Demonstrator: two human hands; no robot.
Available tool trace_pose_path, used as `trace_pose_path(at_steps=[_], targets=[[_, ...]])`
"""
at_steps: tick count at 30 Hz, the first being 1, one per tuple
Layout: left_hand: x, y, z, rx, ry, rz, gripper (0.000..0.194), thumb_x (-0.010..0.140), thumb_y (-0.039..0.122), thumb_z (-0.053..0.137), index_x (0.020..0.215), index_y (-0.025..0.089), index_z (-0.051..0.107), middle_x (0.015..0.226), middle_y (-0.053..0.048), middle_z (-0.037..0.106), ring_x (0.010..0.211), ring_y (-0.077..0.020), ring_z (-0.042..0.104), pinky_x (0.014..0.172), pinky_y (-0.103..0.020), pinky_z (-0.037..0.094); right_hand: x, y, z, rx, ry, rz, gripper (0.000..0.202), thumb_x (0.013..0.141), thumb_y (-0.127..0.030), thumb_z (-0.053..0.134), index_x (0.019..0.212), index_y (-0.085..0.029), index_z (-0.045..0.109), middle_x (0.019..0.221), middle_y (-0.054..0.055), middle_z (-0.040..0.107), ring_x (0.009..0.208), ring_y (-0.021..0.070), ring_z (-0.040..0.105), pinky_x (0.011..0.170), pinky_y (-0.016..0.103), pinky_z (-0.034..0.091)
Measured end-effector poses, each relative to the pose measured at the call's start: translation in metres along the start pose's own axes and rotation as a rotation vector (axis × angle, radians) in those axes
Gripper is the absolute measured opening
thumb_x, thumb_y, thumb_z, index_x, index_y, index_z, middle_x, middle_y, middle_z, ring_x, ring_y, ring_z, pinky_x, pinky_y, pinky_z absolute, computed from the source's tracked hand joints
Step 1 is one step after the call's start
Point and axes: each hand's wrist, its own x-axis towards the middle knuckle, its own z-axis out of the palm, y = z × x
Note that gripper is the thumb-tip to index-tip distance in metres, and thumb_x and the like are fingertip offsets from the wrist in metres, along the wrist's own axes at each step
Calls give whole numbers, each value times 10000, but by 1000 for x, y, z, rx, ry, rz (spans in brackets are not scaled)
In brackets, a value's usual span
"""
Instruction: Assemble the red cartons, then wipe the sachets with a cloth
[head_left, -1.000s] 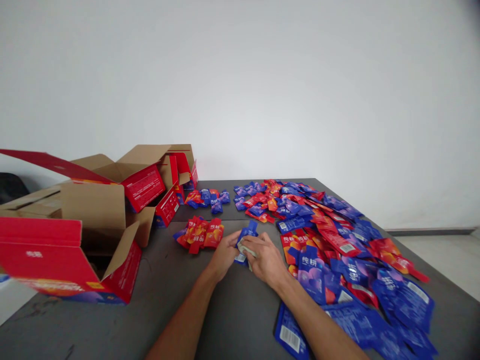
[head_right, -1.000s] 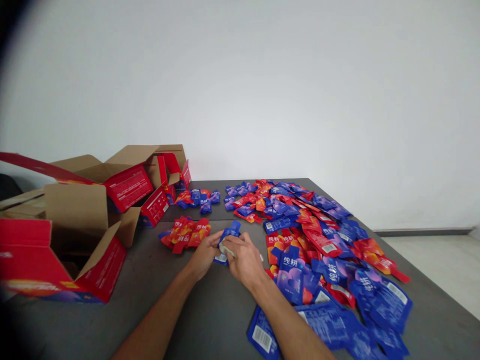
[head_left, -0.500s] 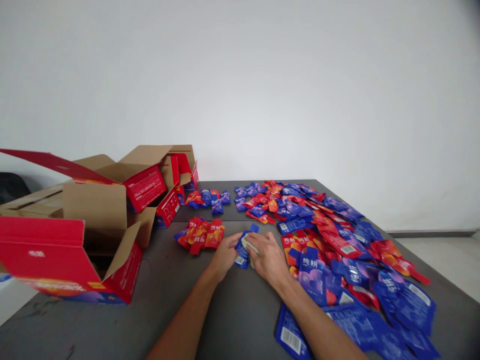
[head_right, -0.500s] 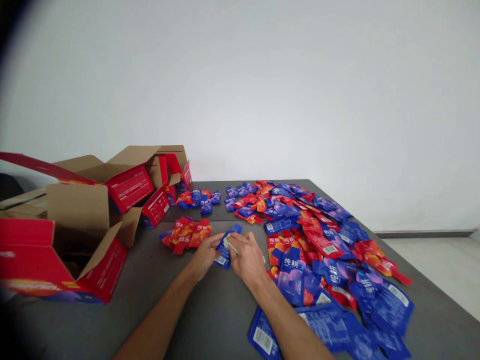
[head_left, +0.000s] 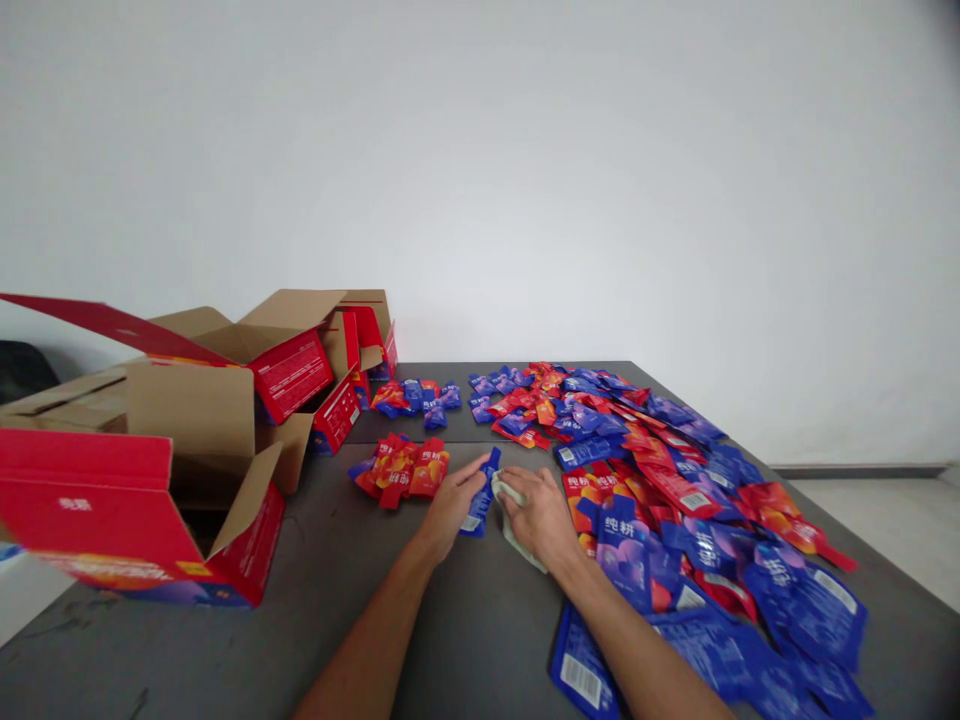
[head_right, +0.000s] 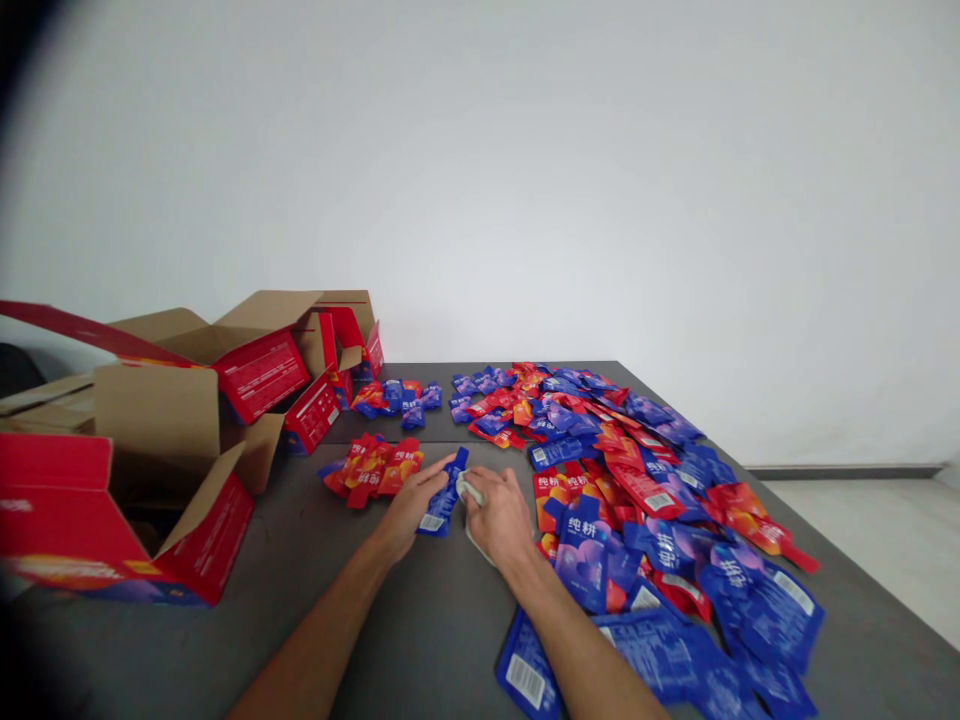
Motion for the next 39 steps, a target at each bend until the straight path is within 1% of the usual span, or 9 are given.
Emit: trace_pose_path(at_steps=[3,5,11,14,18,23,29,35,39], targets=[[-1,-1,2,-10,-55,-46,593,798,330,524,1381,227,556,1098,-54,696,868,-166,641,732,-273,511,0,-3,3,20,-36,-4,241,899,-202,562,1061,-279,723,1201,18,704,1059,186,621,958,331,382],[1,-1,2,115,-58,-21,618,795,282,470,1408,223,526,1052,-50,694,796,-148,623,708,-269,509,0,-2,3,37,-50,-17,244,896,-199,565,1068,-273,721,1206,21,703,1075,183,623,975,333,368],[10,-5,-16,977,254,332,434,823,210,526,1230,179,674,1239,-112,627,1165,-264,509,1056,-409,375,2,10,4,26,6,63,263,869,-236,601,1098,-262,729,1201,43,709,1100,200,625,984,339,373],[11,-9,-25,1280,371,308,445,817,183,572,1255,209,649,1334,-116,566,1225,-300,448,1071,-448,344,2,16,7,-1,20,95,264,868,-253,601,1098,-259,732,1194,52,712,1106,211,629,1019,355,358],[11,-15,-25,1438,444,245,396,840,163,545,1214,221,665,1358,-109,555,1258,-329,418,1054,-495,336,2,21,7,-27,34,104,253,876,-260,587,1080,-250,736,1174,53,720,1082,209,643,1024,346,364],[16,-22,-3,1473,349,344,332,860,134,487,1106,199,701,1277,-111,614,1236,-304,460,1047,-474,354,5,26,2,-37,76,150,263,876,-260,580,1087,-226,732,1187,52,716,1090,220,640,992,340,402],[48,-27,32,1437,88,455,443,894,130,410,1305,141,575,1387,-136,561,1338,-235,436,1134,-385,314,10,41,-5,-64,134,236,283,872,-247,561,1100,-225,727,1207,43,708,1098,222,644,994,339,415],[105,-28,60,1457,17,409,525,941,210,358,1459,145,414,1568,-124,359,1473,-261,249,1196,-437,220,12,52,-11,-91,171,291,263,867,-253,563,1071,-230,728,1167,36,723,1056,217,653,973,329,418],[127,-31,68,1477,-2,301,542,962,340,378,1476,172,377,1587,-130,317,1482,-305,205,1189,-539,184,13,57,-11,-91,169,294,259,867,-243,567,1070,-231,727,1178,35,718,1069,199,645,986,302,404]])
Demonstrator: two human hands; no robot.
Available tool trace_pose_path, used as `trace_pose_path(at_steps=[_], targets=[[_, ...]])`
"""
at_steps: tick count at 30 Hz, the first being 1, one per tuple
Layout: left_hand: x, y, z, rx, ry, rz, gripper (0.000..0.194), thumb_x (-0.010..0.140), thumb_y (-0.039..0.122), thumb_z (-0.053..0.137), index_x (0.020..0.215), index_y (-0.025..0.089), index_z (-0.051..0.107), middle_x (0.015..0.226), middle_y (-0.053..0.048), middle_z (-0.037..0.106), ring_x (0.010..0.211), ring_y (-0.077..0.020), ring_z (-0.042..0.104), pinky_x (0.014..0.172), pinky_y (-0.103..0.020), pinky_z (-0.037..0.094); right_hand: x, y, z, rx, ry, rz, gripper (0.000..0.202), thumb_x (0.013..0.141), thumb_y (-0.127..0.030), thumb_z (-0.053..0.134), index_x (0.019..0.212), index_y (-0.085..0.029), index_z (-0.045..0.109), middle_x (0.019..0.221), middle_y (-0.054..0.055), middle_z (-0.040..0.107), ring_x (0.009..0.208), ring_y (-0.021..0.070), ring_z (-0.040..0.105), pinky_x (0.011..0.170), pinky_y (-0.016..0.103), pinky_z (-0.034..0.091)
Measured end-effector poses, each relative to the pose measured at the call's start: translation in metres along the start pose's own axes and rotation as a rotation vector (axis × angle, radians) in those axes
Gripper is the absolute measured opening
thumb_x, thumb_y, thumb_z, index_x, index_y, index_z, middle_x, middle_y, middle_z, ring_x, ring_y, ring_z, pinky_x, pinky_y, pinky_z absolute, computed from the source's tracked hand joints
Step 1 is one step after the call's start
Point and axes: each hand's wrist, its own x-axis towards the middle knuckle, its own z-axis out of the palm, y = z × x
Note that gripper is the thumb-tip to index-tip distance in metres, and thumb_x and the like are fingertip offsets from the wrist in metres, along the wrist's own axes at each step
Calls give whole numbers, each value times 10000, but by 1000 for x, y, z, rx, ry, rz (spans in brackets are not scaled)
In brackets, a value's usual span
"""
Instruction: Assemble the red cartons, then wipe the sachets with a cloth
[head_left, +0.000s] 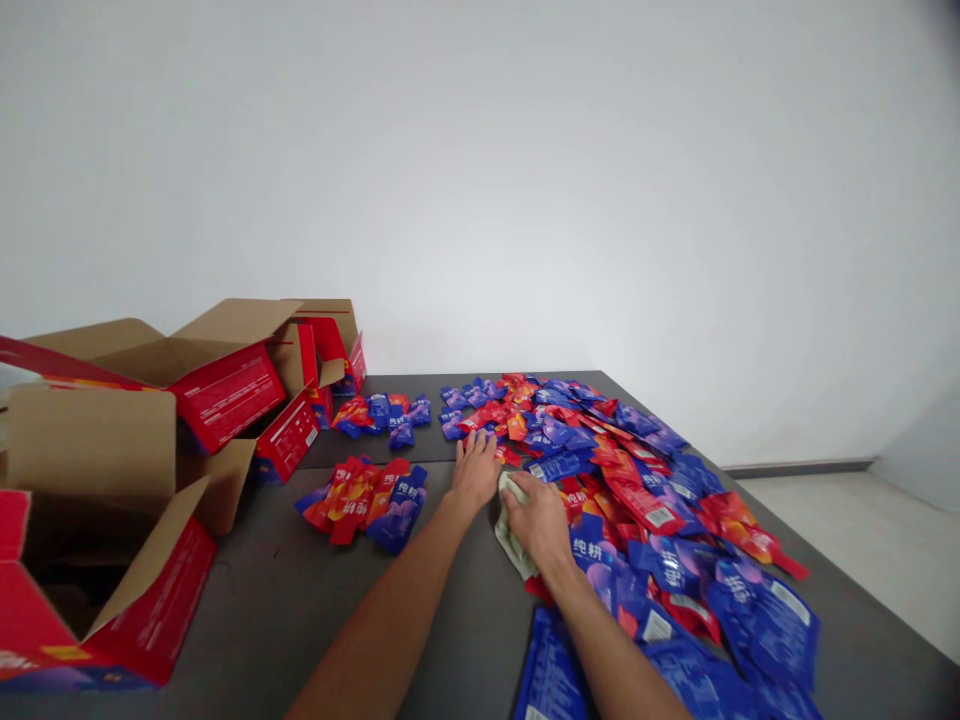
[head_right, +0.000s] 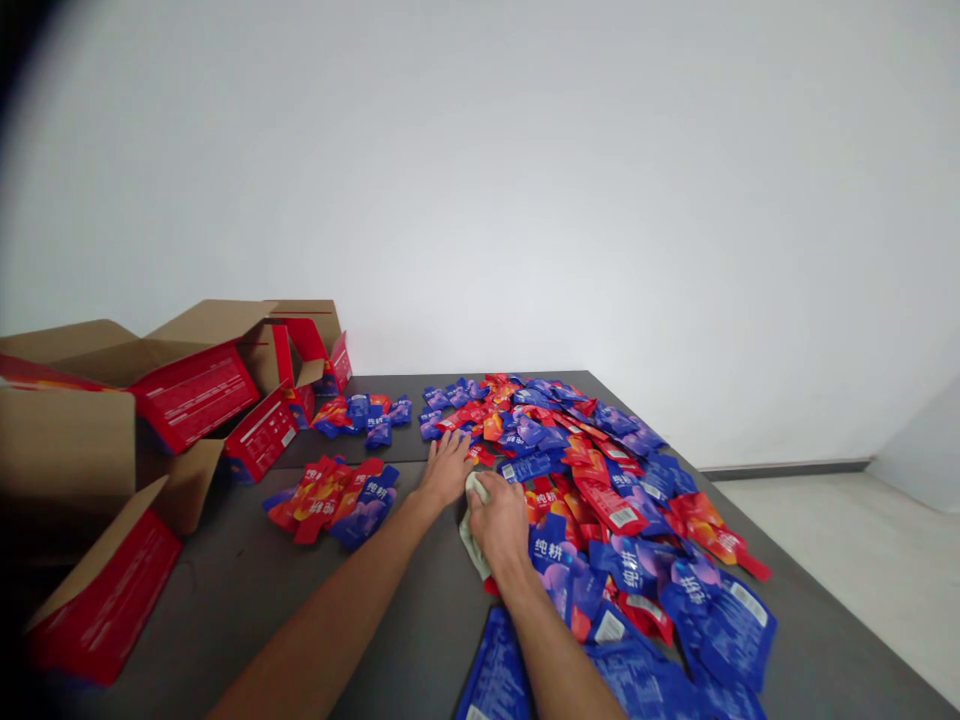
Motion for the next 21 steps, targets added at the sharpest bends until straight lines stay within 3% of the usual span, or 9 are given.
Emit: trace_pose_path(at_steps=[3,6,10,15,21], targets=[[-2,-1,5,0,-27,-18,516,974,371,362,1455,188,400,1579,-136,327,1473,-315,218,1166,-596,185,1,2,0,0,2,-4,252,867,-244,571,1065,-243,727,1182,41,716,1067,204,646,979,313,408],[-14,-1,4,6,49,0,446,971,346,388,1374,186,493,1513,-153,417,1432,-318,283,1151,-602,197,1,2,0,-2,5,-6,253,871,-256,568,1068,-247,726,1175,46,719,1040,217,652,958,331,422],[-35,2,-5,42,132,-6,321,943,331,472,1197,192,611,1298,-144,571,1289,-293,440,1146,-530,228,-1,1,-2,-3,-2,-18,256,879,-263,549,1063,-252,727,1153,39,725,1018,215,654,949,338,428],[-60,-2,-18,1,75,-22,286,878,215,539,1150,164,606,1178,-136,581,1116,-252,552,990,-371,413,-3,-4,-4,10,5,-18,261,877,-279,553,1063,-238,731,1153,47,724,1019,234,652,954,355,431],[-87,-19,-25,-30,65,-51,424,812,16,428,1183,143,588,1134,-139,627,1065,-235,578,930,-339,427,-7,-10,0,48,-25,-48,275,875,-275,563,1089,-243,733,1166,43,721,1055,239,640,979,371,428]])
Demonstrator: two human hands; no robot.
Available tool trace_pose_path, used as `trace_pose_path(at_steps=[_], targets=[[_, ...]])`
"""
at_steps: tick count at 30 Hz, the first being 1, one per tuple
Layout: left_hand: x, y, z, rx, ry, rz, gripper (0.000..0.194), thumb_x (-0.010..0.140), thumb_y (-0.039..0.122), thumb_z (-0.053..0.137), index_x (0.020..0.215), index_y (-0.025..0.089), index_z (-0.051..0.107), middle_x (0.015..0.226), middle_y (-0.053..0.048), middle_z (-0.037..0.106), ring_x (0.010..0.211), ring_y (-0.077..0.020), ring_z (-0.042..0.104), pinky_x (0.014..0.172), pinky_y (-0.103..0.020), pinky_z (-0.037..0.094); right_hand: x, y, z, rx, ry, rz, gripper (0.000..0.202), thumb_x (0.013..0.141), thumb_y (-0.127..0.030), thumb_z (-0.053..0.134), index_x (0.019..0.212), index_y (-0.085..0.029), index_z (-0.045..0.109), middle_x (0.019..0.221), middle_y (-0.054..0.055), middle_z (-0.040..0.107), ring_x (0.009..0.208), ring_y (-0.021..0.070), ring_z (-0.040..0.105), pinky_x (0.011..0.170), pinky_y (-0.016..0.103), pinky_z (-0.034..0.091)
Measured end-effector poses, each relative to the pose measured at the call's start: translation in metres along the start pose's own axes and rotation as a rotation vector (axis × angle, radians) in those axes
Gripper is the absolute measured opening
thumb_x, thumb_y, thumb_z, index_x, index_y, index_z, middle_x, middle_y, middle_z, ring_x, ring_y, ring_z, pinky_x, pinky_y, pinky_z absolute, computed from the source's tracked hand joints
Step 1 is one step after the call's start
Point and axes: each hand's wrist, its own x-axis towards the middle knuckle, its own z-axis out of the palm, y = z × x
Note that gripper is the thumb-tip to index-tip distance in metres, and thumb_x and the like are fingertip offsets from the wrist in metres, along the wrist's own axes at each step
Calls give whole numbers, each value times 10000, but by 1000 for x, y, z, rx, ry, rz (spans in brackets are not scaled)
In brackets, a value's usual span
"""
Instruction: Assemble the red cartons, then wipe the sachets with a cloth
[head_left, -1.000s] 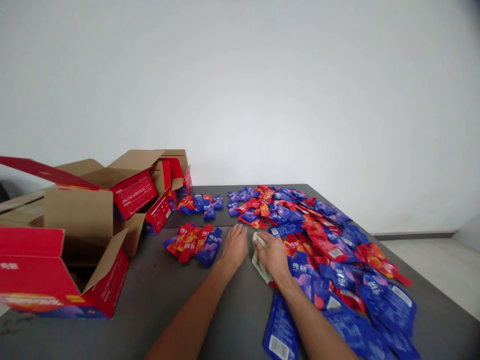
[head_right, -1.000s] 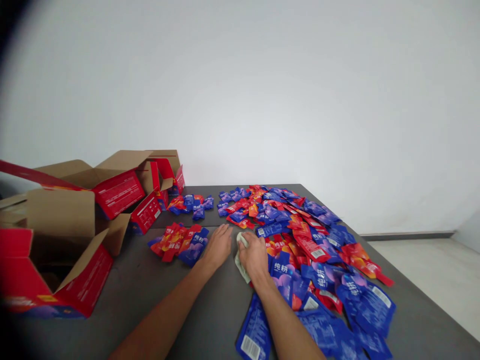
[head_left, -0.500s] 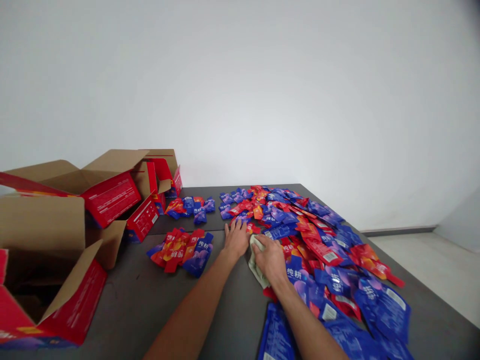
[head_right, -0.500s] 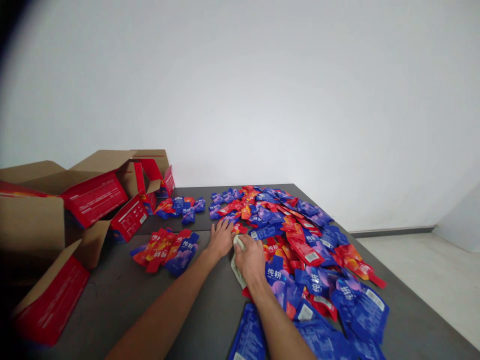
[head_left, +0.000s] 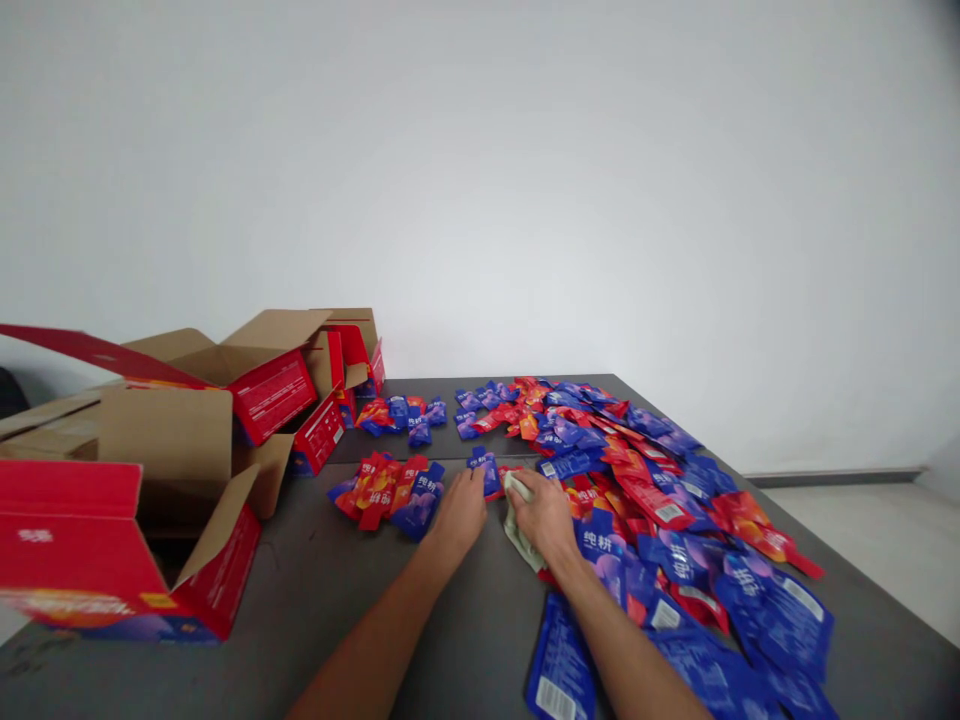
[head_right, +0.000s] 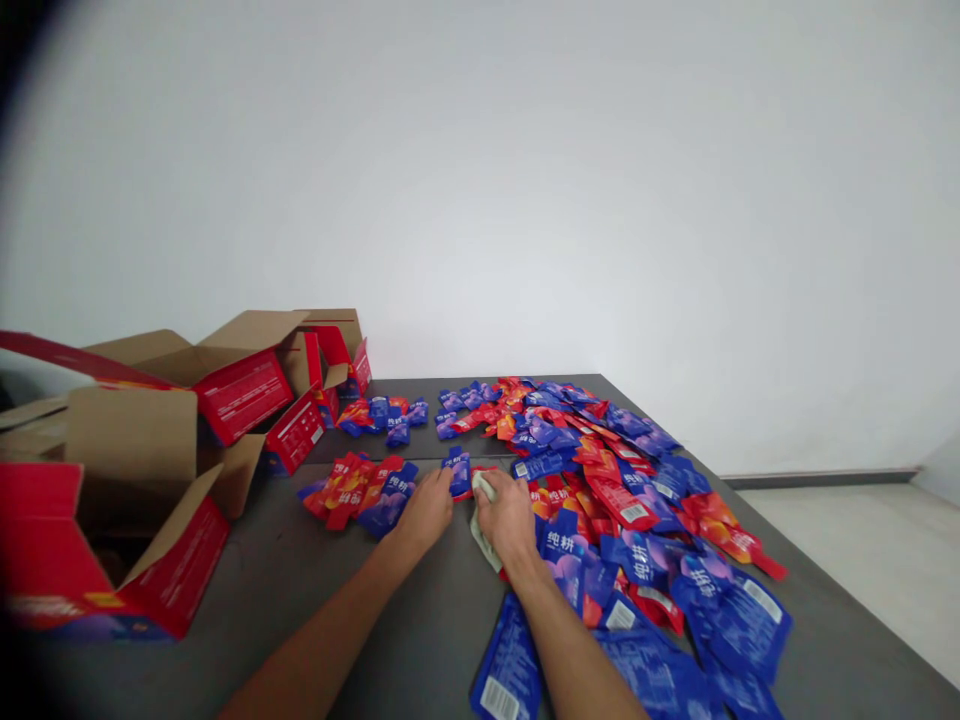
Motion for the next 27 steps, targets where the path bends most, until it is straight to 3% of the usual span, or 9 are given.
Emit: trace_pose_path(at_steps=[5,8,11,14,18,23,25,27], targets=[[-7,4,-9,1,33,10,272,885,156,446,1006,143,689,1062,-149,651,1054,-259,569,968,-370,413,-1,-4,2,15,-6,-24,272,873,-257,570,1095,-240,726,1177,42,718,1078,221,644,1012,368,404],[0,18,-15,36,91,-83,417,969,372,371,990,135,714,1072,-178,642,1082,-293,554,966,-414,418,-1,-5,0,17,-5,-31,261,874,-252,564,1078,-247,728,1166,42,720,1068,220,647,1000,368,409],[10,31,-14,60,100,-188,507,952,503,390,1075,113,689,1112,-205,630,1091,-319,558,927,-430,441,-1,-5,-2,15,-10,-40,254,877,-243,550,1053,-253,732,1153,35,723,1042,218,652,980,364,420],[17,37,-8,79,73,-288,447,903,484,502,1114,122,656,1130,-193,634,1068,-319,589,890,-414,460,-1,-3,-1,17,-14,-29,260,880,-243,542,1056,-250,733,1140,34,726,1025,218,655,969,365,427],[18,36,-3,24,14,-301,365,827,348,607,1123,135,616,1154,-186,635,1049,-302,625,869,-380,468,-1,-1,1,27,-7,-17,253,875,-258,558,1059,-249,731,1157,38,721,1032,217,652,977,366,423],[8,24,-12,-220,104,-316,389,820,281,569,1173,120,546,1177,-204,634,1126,-300,609,922,-386,456,-1,-4,-1,53,-10,-12,244,879,-259,557,1047,-258,734,1144,29,727,1045,219,649,992,372,419],[2,17,-19,-438,168,-312,408,843,264,508,1229,134,525,1246,-190,616,1179,-271,579,957,-377,449,-2,-8,-3,80,-13,-20,253,879,-265,558,1060,-256,734,1159,36,722,1062,224,643,985,375,430],[-6,10,-26,-783,162,-375,449,857,267,439,1291,171,505,1252,-141,624,1101,-226,613,892,-351,491,-3,-14,-4,118,-11,-45,260,875,-269,569,1075,-251,734,1167,46,719,1081,227,635,986,378,438]])
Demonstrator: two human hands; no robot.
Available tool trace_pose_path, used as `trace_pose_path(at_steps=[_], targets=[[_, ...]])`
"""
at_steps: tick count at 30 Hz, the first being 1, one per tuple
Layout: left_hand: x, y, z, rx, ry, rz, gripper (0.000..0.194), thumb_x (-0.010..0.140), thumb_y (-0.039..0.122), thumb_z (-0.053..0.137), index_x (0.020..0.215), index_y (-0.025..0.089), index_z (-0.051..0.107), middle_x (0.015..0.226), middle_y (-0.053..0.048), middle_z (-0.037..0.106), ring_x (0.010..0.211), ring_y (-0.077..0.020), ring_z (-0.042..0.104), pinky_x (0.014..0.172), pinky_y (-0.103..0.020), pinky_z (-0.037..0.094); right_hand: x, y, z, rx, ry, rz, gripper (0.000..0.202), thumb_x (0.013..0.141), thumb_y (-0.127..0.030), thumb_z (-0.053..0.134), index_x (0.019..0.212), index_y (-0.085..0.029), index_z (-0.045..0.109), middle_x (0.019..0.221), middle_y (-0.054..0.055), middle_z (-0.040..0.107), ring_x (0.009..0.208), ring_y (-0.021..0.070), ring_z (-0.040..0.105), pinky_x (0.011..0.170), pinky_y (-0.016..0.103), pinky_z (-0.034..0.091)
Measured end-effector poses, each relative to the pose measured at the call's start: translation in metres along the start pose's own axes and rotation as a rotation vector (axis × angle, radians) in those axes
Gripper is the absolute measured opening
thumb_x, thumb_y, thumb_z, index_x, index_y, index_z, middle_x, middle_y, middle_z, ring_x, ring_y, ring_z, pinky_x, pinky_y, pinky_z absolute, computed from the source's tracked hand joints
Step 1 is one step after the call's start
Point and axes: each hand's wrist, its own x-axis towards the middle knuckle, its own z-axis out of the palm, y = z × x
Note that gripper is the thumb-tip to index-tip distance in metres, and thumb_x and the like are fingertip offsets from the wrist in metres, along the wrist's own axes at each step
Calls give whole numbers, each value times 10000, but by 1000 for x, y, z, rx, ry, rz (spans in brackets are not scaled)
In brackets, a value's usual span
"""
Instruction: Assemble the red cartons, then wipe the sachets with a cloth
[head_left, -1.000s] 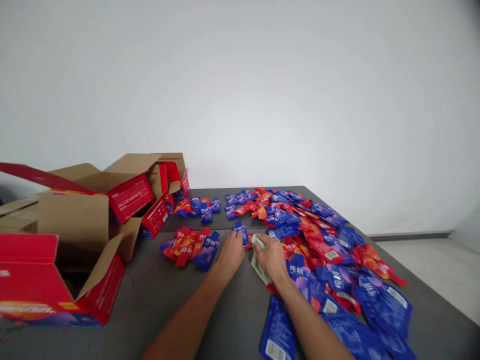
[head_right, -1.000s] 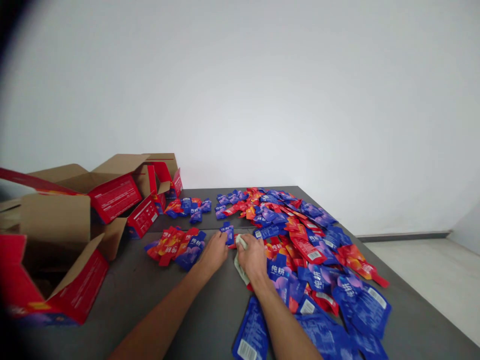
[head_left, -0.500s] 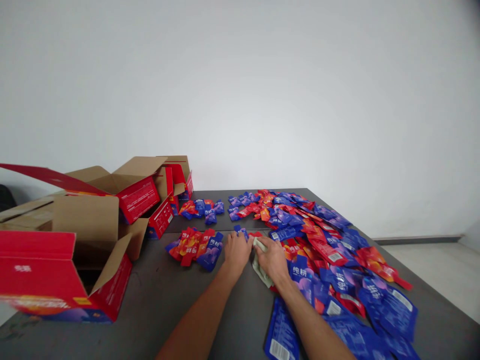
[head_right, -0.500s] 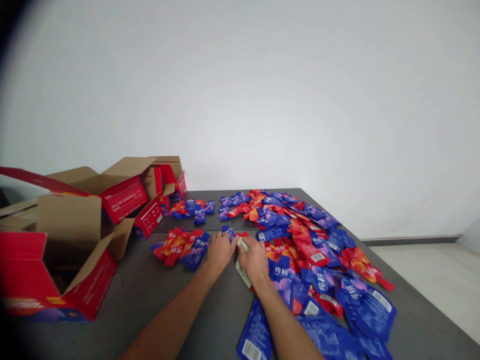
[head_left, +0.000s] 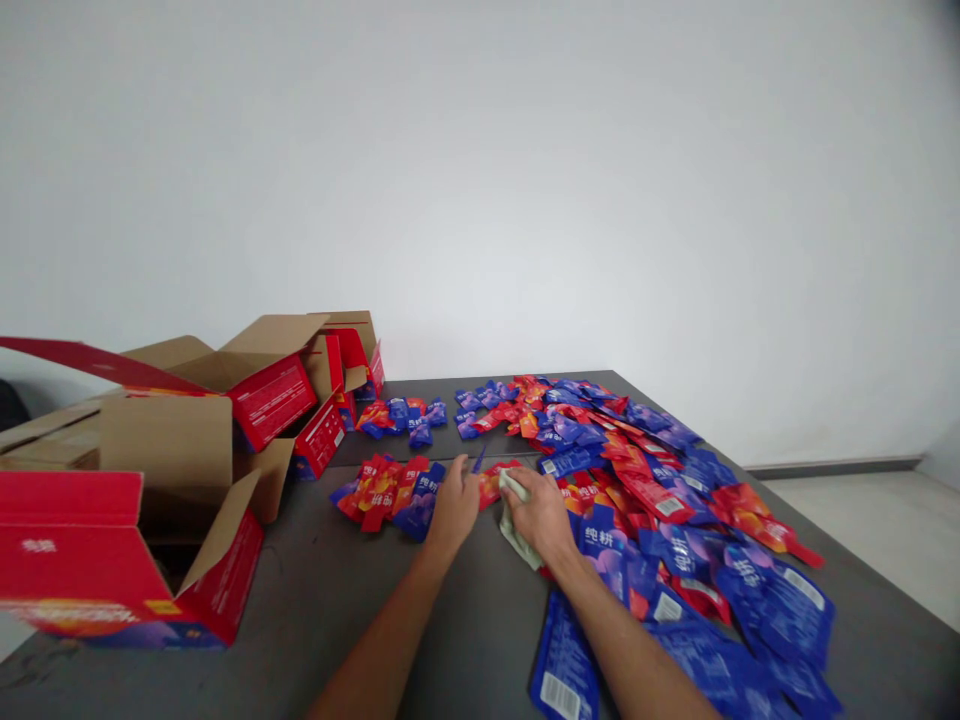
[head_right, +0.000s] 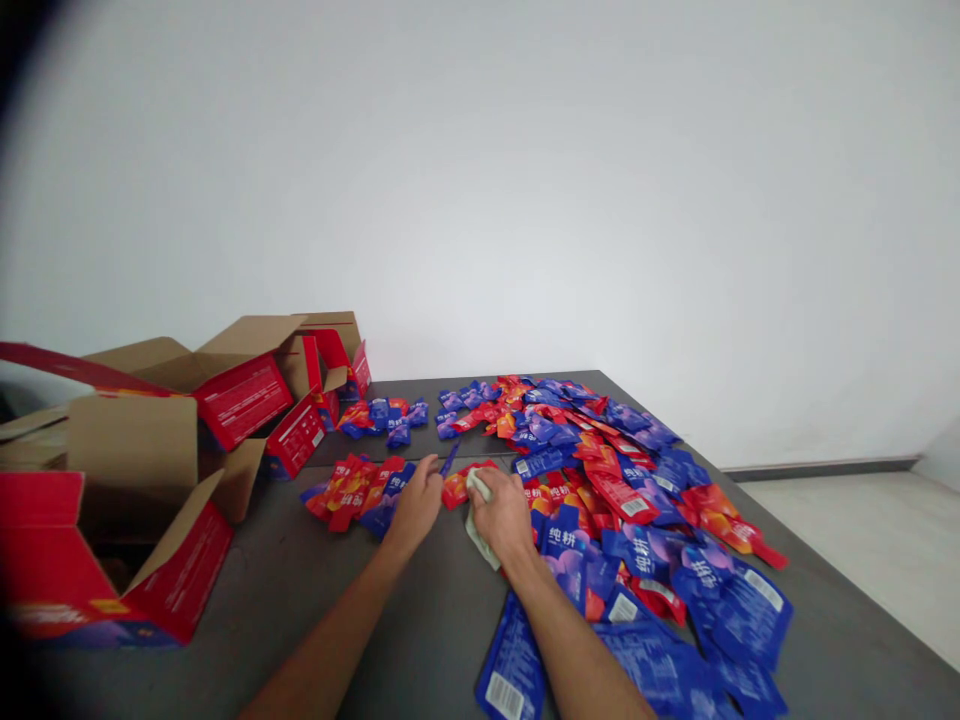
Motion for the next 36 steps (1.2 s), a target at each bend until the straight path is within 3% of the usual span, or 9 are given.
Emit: trace_pose_path(at_steps=[4,7,13,23,27,32,36], targets=[[-10,-7,-18,-625,-174,-214,572,723,250,502,1293,205,529,1018,-63,679,770,-160,640,659,-282,508,-6,-16,2,84,16,-104,264,883,-280,589,1103,-246,731,1188,59,710,1117,226,617,1007,384,436],[-14,-12,-23,-771,-247,-188,735,556,134,538,1289,194,541,954,-53,676,719,-141,610,595,-228,454,-12,-27,4,130,-45,-236,261,883,-264,609,1117,-267,725,1206,45,701,1131,211,607,1044,381,410],[-21,-13,-24,-832,-378,-95,913,507,44,532,1394,250,470,1122,-75,670,816,-161,627,600,-212,440,-19,-36,7,119,-187,-345,298,894,-221,585,1154,-300,710,1213,22,697,1096,206,608,976,354,440],[-23,-16,-29,-795,-500,-23,894,505,-1,509,1371,220,537,1247,-94,648,958,-206,633,668,-221,472,-12,-25,7,-8,-14,-204,295,933,-211,499,1137,-252,708,1259,45,678,1112,218,598,966,368,414],[-23,-17,-28,-804,-494,-5,904,498,-16,488,1370,215,540,1241,-89,658,988,-211,630,716,-235,486,-13,-24,6,-41,-38,-272,298,937,-209,503,1158,-254,699,1255,49,680,1045,217,606,917,366,443],[-20,-19,-32,-792,-462,-13,920,489,-26,474,1369,233,546,1274,-70,645,1009,-204,624,675,-202,460,-19,-35,6,-23,-168,-433,302,922,-189,551,1160,-312,690,1198,17,702,962,191,615,838,331,476],[-24,-16,-28,-761,-538,1,896,509,-20,483,1367,230,556,1284,-70,639,1048,-227,609,754,-249,490,-14,-30,3,-21,-41,-341,287,936,-188,531,1150,-293,691,1216,18,695,1002,207,612,869,358,461]])
